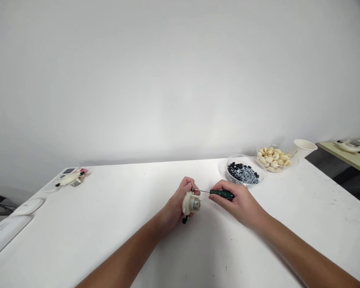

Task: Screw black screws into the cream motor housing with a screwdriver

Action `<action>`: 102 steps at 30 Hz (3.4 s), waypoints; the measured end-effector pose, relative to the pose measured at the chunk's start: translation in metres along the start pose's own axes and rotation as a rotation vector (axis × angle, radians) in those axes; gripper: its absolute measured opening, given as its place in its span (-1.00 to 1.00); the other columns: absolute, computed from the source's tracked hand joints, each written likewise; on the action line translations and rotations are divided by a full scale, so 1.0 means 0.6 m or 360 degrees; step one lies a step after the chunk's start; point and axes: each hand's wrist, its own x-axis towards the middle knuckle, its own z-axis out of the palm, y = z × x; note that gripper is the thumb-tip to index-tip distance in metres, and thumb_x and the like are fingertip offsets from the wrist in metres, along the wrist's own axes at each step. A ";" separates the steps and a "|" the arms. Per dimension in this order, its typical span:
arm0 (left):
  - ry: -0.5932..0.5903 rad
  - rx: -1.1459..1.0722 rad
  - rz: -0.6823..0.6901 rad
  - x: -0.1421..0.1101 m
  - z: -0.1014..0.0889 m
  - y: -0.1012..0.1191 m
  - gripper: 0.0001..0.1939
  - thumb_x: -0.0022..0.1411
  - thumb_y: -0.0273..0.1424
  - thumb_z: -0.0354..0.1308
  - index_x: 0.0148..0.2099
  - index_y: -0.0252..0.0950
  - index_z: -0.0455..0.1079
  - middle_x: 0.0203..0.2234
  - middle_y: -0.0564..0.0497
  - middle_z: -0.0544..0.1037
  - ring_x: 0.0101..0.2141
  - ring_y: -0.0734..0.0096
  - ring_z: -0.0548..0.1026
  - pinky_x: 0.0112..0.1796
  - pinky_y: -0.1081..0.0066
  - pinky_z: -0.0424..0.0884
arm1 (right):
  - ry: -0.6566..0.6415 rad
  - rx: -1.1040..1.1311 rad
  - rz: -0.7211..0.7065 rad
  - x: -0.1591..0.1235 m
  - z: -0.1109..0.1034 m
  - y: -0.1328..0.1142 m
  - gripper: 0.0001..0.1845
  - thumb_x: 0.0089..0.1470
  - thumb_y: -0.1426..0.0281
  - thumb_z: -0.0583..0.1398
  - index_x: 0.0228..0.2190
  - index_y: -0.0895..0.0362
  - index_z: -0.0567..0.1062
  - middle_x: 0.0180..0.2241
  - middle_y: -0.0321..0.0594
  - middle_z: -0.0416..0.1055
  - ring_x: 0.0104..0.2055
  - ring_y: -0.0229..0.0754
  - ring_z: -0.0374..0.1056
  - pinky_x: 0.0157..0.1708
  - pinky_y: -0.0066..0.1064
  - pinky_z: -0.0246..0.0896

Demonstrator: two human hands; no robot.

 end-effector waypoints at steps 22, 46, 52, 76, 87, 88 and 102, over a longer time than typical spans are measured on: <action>0.0017 0.0112 0.0072 -0.003 0.001 -0.006 -0.60 0.49 0.04 -0.05 -0.12 -0.19 0.25 -0.26 0.05 0.34 -0.48 0.55 0.31 -0.51 0.54 0.24 | -0.0155 0.0258 0.0302 -0.001 0.000 0.000 -0.48 0.35 -0.04 0.15 -0.37 0.13 0.55 -0.54 -0.38 0.16 -0.51 -0.30 0.01 -0.54 -0.44 -0.14; 0.0000 0.0119 -0.0001 -0.002 0.001 -0.002 -0.64 0.49 0.03 -0.02 -0.06 -0.16 0.18 -0.24 0.10 0.32 -0.52 0.62 0.32 -0.58 0.59 0.18 | -0.0084 -0.0041 0.0211 -0.003 -0.006 -0.012 -0.58 0.30 0.06 0.23 -0.44 0.10 0.43 -0.49 -0.37 0.23 -0.43 -0.25 0.11 -0.45 -0.39 -0.06; 0.0049 0.0115 -0.0061 -0.006 0.006 0.006 -0.65 0.48 0.03 0.00 -0.07 -0.14 0.19 -0.27 0.12 0.30 -0.52 0.64 0.28 -0.56 0.60 0.15 | -0.0091 -0.0068 0.0230 -0.004 -0.009 -0.009 -0.55 0.31 0.04 0.22 -0.46 0.11 0.39 -0.51 -0.38 0.19 -0.44 -0.26 0.09 -0.47 -0.40 -0.09; -0.0544 -0.0085 -0.0628 -0.015 0.018 -0.012 -0.34 0.31 0.25 0.04 -0.19 -0.33 0.38 -0.38 0.01 0.37 -0.49 0.50 0.29 -0.53 0.49 0.22 | -0.0300 0.0098 -0.0095 -0.014 -0.013 -0.010 -0.83 0.23 0.21 0.37 -0.18 0.00 0.67 -0.52 -0.38 0.31 -0.48 -0.30 0.21 -0.48 -0.44 0.07; -0.0660 -0.0151 -0.0759 -0.022 0.013 0.009 -0.21 0.29 0.37 -0.16 -0.02 -0.22 0.45 -0.39 -0.01 0.43 -0.56 0.45 0.25 -0.59 0.43 0.08 | -0.0451 -0.0075 -0.0373 -0.025 -0.014 -0.035 -0.89 0.35 0.35 0.24 -0.17 -0.02 0.61 -0.30 -0.31 0.66 -0.38 -0.21 0.44 -0.41 -0.38 0.21; -0.0664 -0.0152 -0.0777 -0.021 0.011 0.009 -0.21 0.28 0.37 -0.15 -0.02 -0.22 0.45 -0.38 -0.01 0.44 -0.56 0.45 0.26 -0.60 0.44 0.07 | -0.0450 -0.0088 -0.0373 -0.025 -0.014 -0.035 -0.89 0.35 0.33 0.24 -0.17 -0.02 0.61 -0.31 -0.31 0.66 -0.38 -0.20 0.44 -0.42 -0.38 0.21; -0.0686 -0.0094 -0.0819 -0.013 0.008 0.016 -0.69 0.19 -0.19 0.06 -0.15 -0.27 0.45 -0.39 -0.02 0.44 -0.54 0.40 0.32 -0.64 0.47 0.18 | -0.0390 -0.0269 -0.0577 -0.029 -0.011 -0.033 -0.87 0.37 0.38 0.22 -0.07 -0.03 0.52 -0.32 -0.36 0.61 -0.38 -0.26 0.43 -0.43 -0.43 0.21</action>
